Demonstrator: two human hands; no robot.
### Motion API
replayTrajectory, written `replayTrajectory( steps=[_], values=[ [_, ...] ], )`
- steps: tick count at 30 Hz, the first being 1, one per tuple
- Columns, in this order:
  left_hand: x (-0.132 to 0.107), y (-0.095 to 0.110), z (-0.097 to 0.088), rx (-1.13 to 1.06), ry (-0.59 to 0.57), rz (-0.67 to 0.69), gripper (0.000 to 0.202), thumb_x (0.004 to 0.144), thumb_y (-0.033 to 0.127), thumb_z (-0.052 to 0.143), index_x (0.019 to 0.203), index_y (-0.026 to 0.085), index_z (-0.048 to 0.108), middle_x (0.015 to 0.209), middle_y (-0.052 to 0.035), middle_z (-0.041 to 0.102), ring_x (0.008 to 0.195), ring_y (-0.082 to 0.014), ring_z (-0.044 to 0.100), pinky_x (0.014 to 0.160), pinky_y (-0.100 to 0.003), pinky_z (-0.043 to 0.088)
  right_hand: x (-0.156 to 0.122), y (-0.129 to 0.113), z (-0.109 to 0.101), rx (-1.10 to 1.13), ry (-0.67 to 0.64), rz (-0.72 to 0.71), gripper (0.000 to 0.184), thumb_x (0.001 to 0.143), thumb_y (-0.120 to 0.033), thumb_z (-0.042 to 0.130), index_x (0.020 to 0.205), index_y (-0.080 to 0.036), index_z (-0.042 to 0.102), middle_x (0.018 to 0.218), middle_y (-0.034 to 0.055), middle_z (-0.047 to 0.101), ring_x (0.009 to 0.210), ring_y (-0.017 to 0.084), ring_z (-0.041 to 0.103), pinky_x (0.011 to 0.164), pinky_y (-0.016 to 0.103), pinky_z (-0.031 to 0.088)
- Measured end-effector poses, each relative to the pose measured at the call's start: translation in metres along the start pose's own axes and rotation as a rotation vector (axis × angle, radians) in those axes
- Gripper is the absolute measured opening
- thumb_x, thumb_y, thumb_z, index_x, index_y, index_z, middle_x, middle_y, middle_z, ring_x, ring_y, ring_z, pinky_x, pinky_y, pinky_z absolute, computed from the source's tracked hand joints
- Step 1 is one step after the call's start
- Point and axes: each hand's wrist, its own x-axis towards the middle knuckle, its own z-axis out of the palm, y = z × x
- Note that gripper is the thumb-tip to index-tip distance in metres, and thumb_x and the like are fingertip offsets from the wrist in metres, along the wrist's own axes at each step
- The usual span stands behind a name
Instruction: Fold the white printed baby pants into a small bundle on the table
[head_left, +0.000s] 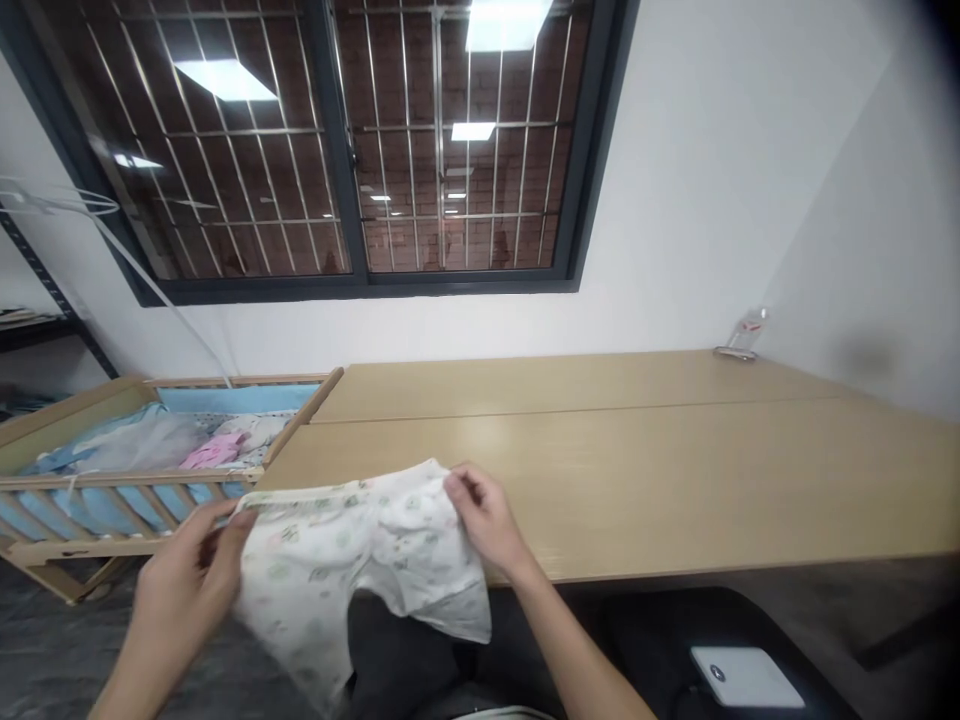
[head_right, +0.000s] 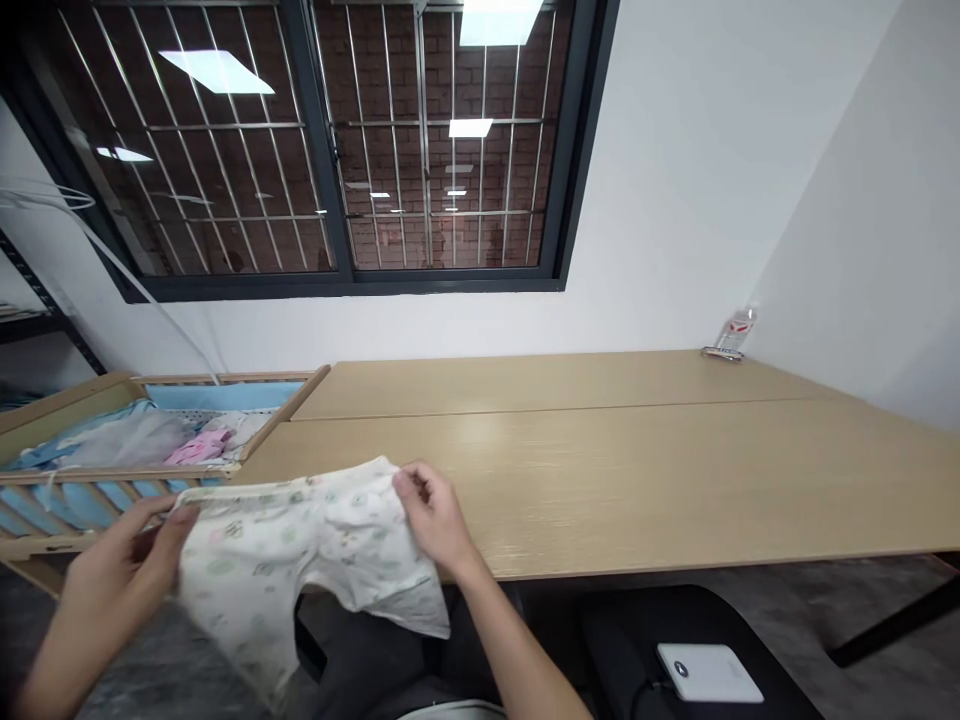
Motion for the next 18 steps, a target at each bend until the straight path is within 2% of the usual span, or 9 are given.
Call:
replayTrajectory(
  steps=[3,5,7,9,13,15,18],
  values=[
    [0.031,0.035,0.042,-0.17,-0.121,0.005,0.045,0.092,0.064,0.05,0.105,0.023,0.064,0.097,-0.0028,0.075,0.078,-0.0204,0.071,0.072,-0.026,0.054,0.026,0.007,-0.03,-0.119,0.111,-0.097,0.037,0.096,-0.054,0.054,0.088,-0.019,0.063,0.077,0.0013,0.058,0.071,0.016,0.052,0.066,0.027,0.042],
    [0.051,0.049,0.077,-0.215,-0.201,0.042,0.047,0.096,0.062,0.043,0.107,0.021,0.063,0.105,-0.0062,0.074,0.086,-0.023,0.072,0.076,-0.028,0.054,0.047,0.02,-0.048,-0.206,0.193,-0.135,0.037,0.097,-0.053,0.052,0.09,-0.019,0.064,0.081,0.0027,0.063,0.074,0.018,0.055,0.069,0.028,0.044],
    [0.068,0.057,0.116,-0.136,-0.326,0.086,0.047,0.101,0.057,0.034,0.109,0.02,0.062,0.111,-0.0092,0.073,0.097,-0.0248,0.07,0.083,-0.031,0.052,0.067,0.039,-0.064,-0.306,0.257,-0.129,0.035,0.098,-0.05,0.05,0.093,-0.019,0.065,0.086,0.0045,0.068,0.078,0.019,0.06,0.072,0.029,0.046],
    [0.078,0.06,0.155,-0.005,-0.45,0.09,0.044,0.104,0.046,0.027,0.105,0.019,0.061,0.107,-0.0103,0.074,0.096,-0.024,0.069,0.081,-0.03,0.051,0.083,0.064,-0.078,-0.443,0.257,-0.075,0.034,0.1,-0.046,0.047,0.094,-0.018,0.065,0.09,0.0057,0.071,0.081,0.02,0.062,0.075,0.029,0.046],
    [0.077,0.062,0.216,0.125,-0.564,0.07,0.033,0.103,0.032,0.033,0.099,0.018,0.063,0.098,-0.0131,0.074,0.093,-0.0247,0.07,0.078,-0.031,0.048,0.099,0.113,-0.092,-0.834,0.13,0.147,0.028,0.104,-0.032,0.041,0.094,-0.018,0.063,0.095,0.0076,0.071,0.087,0.019,0.063,0.077,0.027,0.043],
    [0.07,0.062,0.235,0.188,-0.594,0.067,0.031,0.102,0.029,0.035,0.1,0.017,0.064,0.102,-0.0154,0.073,0.096,-0.0261,0.07,0.08,-0.032,0.048,0.099,0.13,-0.093,-0.935,0.086,0.211,0.024,0.103,-0.026,0.042,0.094,-0.017,0.063,0.098,0.009,0.07,0.09,0.019,0.063,0.078,0.027,0.042],
    [0.057,0.064,0.25,0.265,-0.589,0.089,0.031,0.101,0.027,0.036,0.112,0.013,0.062,0.116,-0.0212,0.069,0.108,-0.0301,0.067,0.088,-0.038,0.048,0.095,0.144,-0.092,-0.972,0.063,0.232,0.016,0.1,-0.021,0.047,0.1,-0.017,0.063,0.107,0.0118,0.068,0.094,0.02,0.062,0.079,0.027,0.042]
  ],
)
